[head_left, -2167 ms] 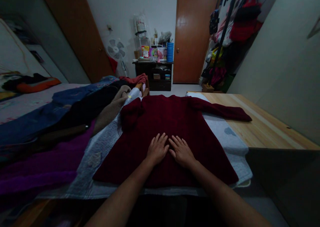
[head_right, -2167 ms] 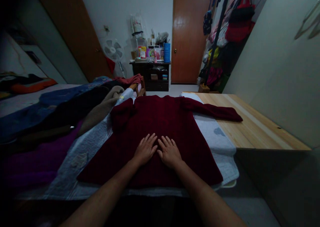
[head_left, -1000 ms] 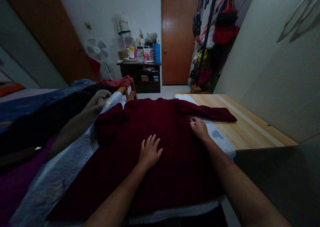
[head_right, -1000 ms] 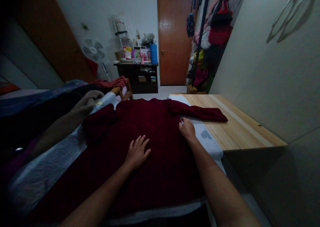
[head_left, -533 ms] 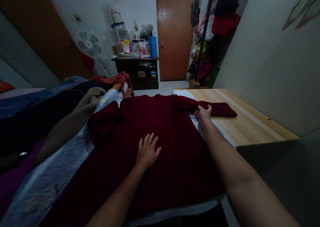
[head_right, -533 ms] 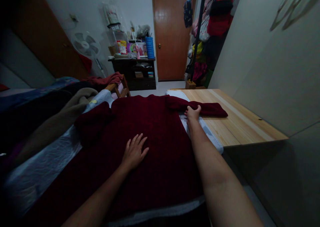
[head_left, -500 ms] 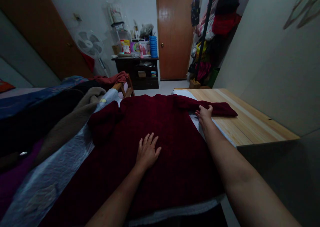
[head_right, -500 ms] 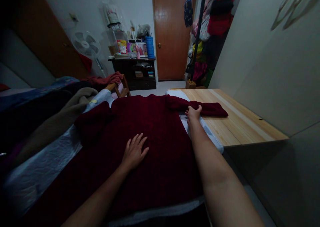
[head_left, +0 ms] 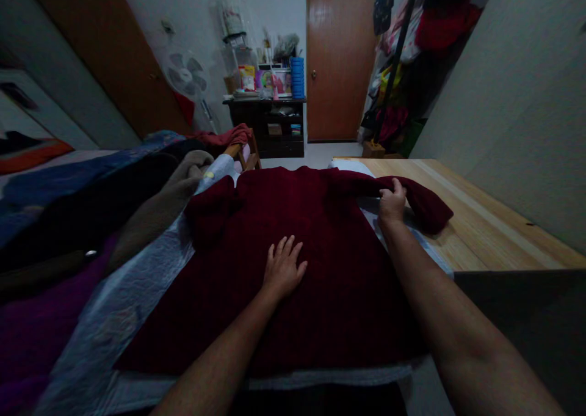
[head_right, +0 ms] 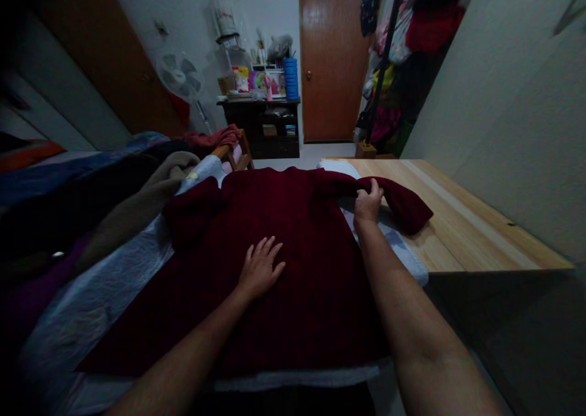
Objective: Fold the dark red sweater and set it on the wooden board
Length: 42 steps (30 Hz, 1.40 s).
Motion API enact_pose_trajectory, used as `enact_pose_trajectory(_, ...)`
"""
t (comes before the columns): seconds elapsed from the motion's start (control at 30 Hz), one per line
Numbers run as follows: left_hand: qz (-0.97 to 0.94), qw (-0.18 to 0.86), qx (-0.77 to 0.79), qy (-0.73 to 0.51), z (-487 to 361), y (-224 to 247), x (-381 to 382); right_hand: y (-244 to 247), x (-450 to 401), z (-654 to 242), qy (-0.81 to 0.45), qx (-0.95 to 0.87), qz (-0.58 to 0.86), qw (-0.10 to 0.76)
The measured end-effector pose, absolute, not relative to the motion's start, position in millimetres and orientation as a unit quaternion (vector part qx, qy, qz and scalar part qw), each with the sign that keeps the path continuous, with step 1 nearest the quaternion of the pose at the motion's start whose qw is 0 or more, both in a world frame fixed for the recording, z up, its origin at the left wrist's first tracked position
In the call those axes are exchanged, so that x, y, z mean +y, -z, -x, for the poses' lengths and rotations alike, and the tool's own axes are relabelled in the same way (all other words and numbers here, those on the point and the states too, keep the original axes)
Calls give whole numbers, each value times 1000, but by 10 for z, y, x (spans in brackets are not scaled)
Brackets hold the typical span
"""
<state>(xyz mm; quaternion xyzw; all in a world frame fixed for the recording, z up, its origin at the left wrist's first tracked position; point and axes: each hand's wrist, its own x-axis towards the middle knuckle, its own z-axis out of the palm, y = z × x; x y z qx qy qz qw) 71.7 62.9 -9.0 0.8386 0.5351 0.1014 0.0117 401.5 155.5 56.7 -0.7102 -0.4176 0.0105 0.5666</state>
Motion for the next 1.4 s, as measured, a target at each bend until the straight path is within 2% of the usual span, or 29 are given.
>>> enact_pose_trajectory(0.07, -838, 14, 535, -106, -715, 82, 623, -621, 1426, -3806, 4, -444, 708, 549)
enact_pose_trajectory(0.17, -837, 20, 535, -108, -713, 77, 617, -679, 1175, -3447, 19, -563, 685, 461)
enact_pose_trajectory(0.3, -837, 19, 534, -115, -721, 83, 613, -694, 879, -3027, 18, -709, 655, 260)
enact_pose_trajectory(0.43, -835, 26, 536, -123, -736, 77, 610, -632, 680, -2743, -77, -796, 599, 43)
enact_pose_trajectory(0.53, -832, 45, 536, -135, -735, 75, 606, -533, 537, -2586, -130, -799, 585, -37)
enact_pose_trajectory(0.63, -826, 74, 534, -165, -719, 93, 614, -392, 382, -2443, -105, -790, 604, -17)
enact_pose_trajectory(0.83, -773, 171, 561, -243, -777, 50, 697, -147, 192, -2292, -62, -755, 647, 81)
enact_pose_trajectory(0.9, -775, 163, 543, -279, -860, -43, 737, -150, 171, -2316, -79, -757, 642, 95)
enact_pose_trajectory(1.03, -824, 80, 455, -328, -1109, -355, 811, -306, 114, -2479, -121, -774, 610, 122)
enact_pose_trajectory(1.2, -869, 18, 382, -312, -1437, -711, 969, -596, -1, -2821, -13, -706, 686, 177)
enact_pose_trajectory(1.3, -884, 41, 389, -258, -1561, -726, 1101, -668, -82, -3022, 48, -638, 742, 197)
enact_pose_trajectory(1.4, -882, 71, 422, -195, -1608, -637, 1175, -636, -176, -3172, 56, -593, 783, 179)
